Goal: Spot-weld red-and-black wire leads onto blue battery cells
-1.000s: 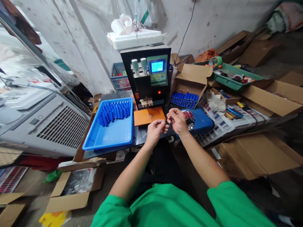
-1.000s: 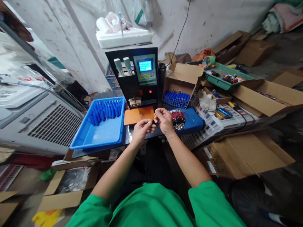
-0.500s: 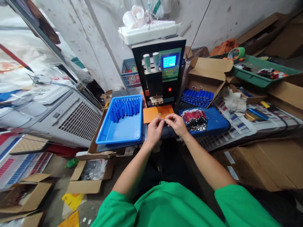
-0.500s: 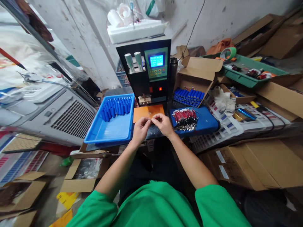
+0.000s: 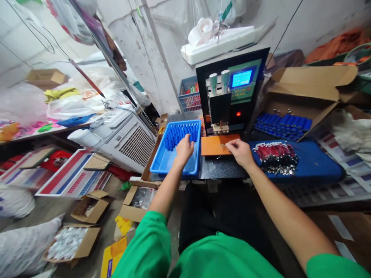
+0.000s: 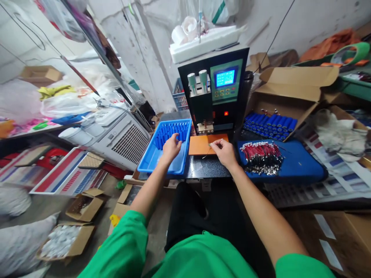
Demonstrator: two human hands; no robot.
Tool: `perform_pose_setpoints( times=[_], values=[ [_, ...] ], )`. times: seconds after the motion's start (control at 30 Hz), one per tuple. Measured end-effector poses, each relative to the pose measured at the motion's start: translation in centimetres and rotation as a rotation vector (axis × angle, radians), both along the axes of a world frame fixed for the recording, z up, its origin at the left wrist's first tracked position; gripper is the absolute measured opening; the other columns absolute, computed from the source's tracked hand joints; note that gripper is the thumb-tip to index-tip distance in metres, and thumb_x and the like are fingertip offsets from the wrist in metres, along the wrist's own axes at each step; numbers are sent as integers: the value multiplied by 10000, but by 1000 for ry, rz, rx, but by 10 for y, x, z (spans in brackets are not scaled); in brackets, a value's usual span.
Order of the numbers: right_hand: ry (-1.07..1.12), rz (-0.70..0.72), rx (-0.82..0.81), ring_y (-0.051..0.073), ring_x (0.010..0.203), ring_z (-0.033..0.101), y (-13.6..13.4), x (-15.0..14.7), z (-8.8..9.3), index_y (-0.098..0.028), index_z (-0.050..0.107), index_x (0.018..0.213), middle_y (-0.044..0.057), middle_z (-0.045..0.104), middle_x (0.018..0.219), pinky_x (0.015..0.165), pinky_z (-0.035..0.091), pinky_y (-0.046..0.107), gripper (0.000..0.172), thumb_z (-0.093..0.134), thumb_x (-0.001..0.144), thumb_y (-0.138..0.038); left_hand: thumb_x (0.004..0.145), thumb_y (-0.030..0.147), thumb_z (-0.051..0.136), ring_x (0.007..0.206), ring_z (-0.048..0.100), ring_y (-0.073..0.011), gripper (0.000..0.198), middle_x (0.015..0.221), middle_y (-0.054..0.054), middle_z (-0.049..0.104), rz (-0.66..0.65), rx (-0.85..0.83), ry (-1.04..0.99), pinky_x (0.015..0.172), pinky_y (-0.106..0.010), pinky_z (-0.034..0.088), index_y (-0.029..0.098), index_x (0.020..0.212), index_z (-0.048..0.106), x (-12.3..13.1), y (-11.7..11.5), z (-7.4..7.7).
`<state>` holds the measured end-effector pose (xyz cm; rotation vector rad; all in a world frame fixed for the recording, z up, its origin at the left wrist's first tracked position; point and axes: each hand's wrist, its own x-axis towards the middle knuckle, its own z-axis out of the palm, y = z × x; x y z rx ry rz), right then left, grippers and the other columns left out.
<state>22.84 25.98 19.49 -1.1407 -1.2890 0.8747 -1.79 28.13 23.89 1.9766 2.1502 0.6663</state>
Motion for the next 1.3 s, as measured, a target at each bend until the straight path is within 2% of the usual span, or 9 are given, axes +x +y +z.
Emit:
perform_pose_setpoints(
  times=[0.13,0.27,0.43,0.57,0.73,0.83,0.97,1.13,1.3],
  values=[
    [-5,4,-21,195,670,598,5,-7,-3,-161,657,735,84,671,732,693,504,347,356,668,721,-516,915,215,541,1092,662,-323,667,1239,-200,617,44,-226,315,885,-392,497,219,1547,326,-18,34,-3],
    [-18,16,-41,193,657,598,3,-8,-3,-160,652,744,79,666,715,706,511,355,354,656,740,-514,927,144,426,1047,680,-313,568,1222,-210,601,68,-229,365,859,-389,500,177,1491,372,-12,43,-13],
    [-16,7,-26,192,655,598,4,-6,-6,-160,653,754,73,662,704,679,503,342,363,657,751,-523,923,152,422,1021,675,-290,401,1205,-181,607,115,-122,326,821,-356,487,154,1320,481,-12,39,-17],
    [-6,-10,-11,194,665,602,5,-8,-9,-162,652,750,75,668,712,669,494,335,375,660,755,-537,911,184,485,1059,654,-268,311,1196,-139,634,73,-61,248,830,-327,471,185,1220,527,-20,36,-16],
    [56,0,-15,183,643,591,4,-7,-6,-168,640,739,57,654,692,676,494,338,367,660,733,-534,829,155,593,881,655,-210,224,965,-80,683,51,153,-85,806,-307,465,190,1048,561,-22,30,-5],
    [104,2,-53,176,624,586,5,-7,-1,-167,637,743,44,633,657,650,490,326,369,662,715,-534,790,201,658,753,628,-155,267,913,-40,672,-15,336,-386,756,-285,480,197,1040,564,-2,25,0],
    [257,-15,-142,168,607,596,10,-6,2,-179,600,755,32,623,649,614,514,309,388,687,677,-549,745,252,715,713,623,-139,289,862,-41,681,-261,270,-666,716,-275,494,166,1010,637,48,18,-9],
    [424,-42,-216,157,554,584,18,-1,-1,-199,547,765,-6,576,610,591,548,315,418,719,626,-555,757,255,682,670,593,-138,206,781,-33,679,-371,118,-697,653,-267,467,138,926,676,95,19,-27],
    [345,-44,-173,144,572,589,25,2,-1,-180,572,765,1,585,629,594,549,290,396,696,665,-542,796,279,638,652,551,-124,136,715,-13,628,-414,111,-763,619,-243,438,145,813,634,103,20,-34]
  ],
)
